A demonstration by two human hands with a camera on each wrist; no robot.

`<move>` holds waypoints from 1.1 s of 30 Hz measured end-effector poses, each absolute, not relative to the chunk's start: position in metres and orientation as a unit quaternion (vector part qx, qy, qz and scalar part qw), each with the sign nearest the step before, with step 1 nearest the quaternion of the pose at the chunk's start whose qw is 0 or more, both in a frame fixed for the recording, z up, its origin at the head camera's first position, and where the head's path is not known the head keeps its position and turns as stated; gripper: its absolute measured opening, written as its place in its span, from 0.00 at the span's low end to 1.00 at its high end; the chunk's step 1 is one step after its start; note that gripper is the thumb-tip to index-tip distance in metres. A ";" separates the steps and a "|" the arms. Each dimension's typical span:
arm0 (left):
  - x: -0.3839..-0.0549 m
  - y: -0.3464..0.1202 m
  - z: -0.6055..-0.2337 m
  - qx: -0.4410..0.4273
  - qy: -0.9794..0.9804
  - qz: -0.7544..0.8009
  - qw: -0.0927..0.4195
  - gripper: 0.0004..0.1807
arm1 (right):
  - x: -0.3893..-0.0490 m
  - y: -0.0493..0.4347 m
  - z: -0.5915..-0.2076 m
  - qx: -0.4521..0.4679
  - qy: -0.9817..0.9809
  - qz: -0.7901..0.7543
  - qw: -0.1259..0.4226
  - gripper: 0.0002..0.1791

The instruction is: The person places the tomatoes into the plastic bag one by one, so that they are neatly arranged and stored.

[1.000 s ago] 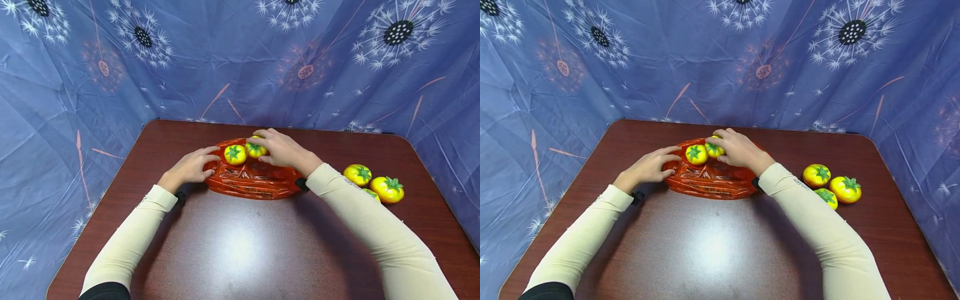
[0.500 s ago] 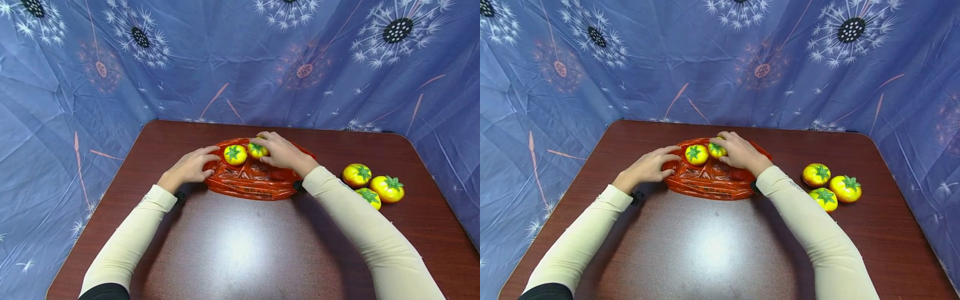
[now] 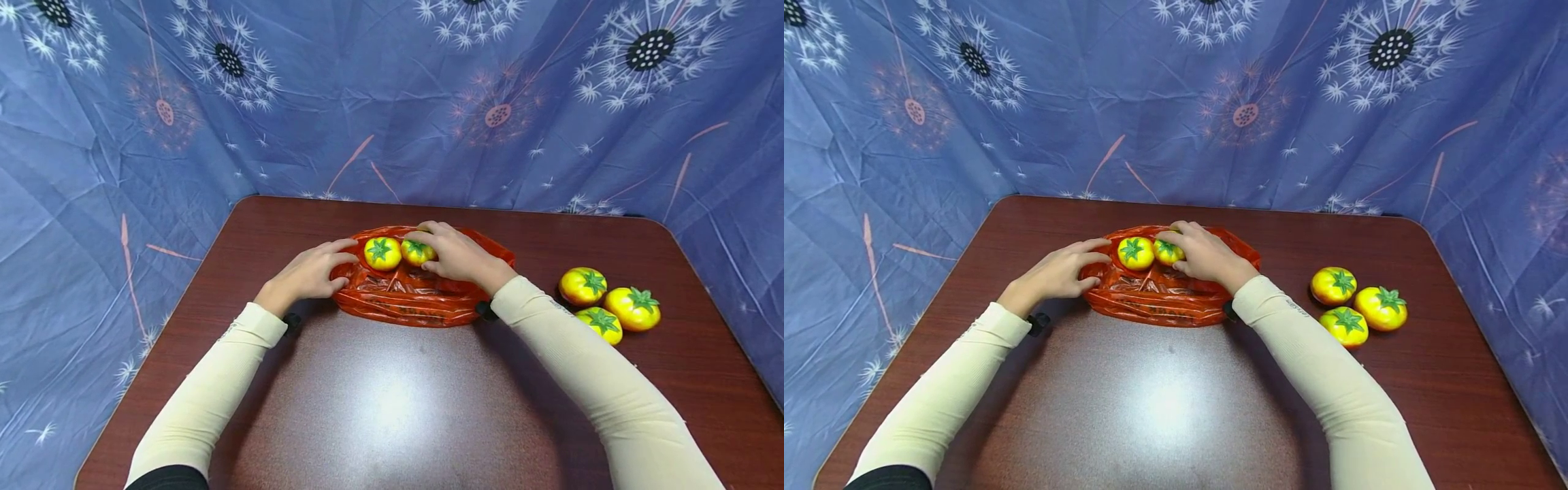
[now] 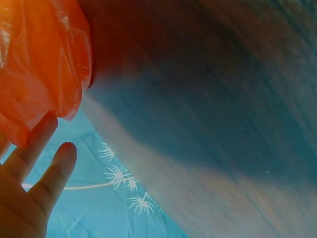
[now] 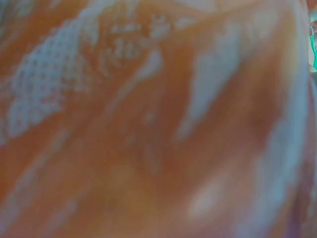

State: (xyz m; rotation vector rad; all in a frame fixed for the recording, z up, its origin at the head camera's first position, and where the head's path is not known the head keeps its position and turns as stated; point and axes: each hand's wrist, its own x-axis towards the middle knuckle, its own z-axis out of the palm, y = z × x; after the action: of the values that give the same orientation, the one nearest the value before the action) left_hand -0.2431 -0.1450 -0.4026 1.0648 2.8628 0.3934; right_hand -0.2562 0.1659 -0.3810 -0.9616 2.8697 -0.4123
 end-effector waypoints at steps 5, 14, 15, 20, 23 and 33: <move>-0.242 -0.146 -0.404 0.347 0.929 0.128 0.030 0.24 | -0.256 0.167 -0.385 -0.308 0.943 -0.123 0.044 0.35; -0.243 -0.146 -0.406 0.348 0.928 0.132 0.026 0.24 | -0.257 0.166 -0.395 -0.288 0.950 -0.105 0.063 0.36; -0.243 -0.146 -0.406 0.348 0.928 0.133 0.027 0.24 | -0.257 0.166 -0.395 -0.286 0.950 -0.105 0.065 0.36; -0.243 -0.147 -0.406 0.345 0.929 0.130 0.028 0.24 | -0.256 0.166 -0.398 -0.279 0.952 -0.103 0.070 0.36; -0.243 -0.148 -0.406 0.345 0.929 0.130 0.026 0.24 | -0.257 0.166 -0.399 -0.276 0.953 -0.109 0.060 0.36; -0.242 -0.148 -0.406 0.347 0.928 0.131 0.025 0.23 | -0.257 0.162 -0.403 -0.277 0.951 -0.126 0.057 0.35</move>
State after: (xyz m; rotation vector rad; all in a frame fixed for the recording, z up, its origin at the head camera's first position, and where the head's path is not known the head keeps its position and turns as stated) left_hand -0.2422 -0.1483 -0.4060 1.0728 2.8702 0.4064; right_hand -0.2572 0.1621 -0.4033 -0.8387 2.8828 -0.3823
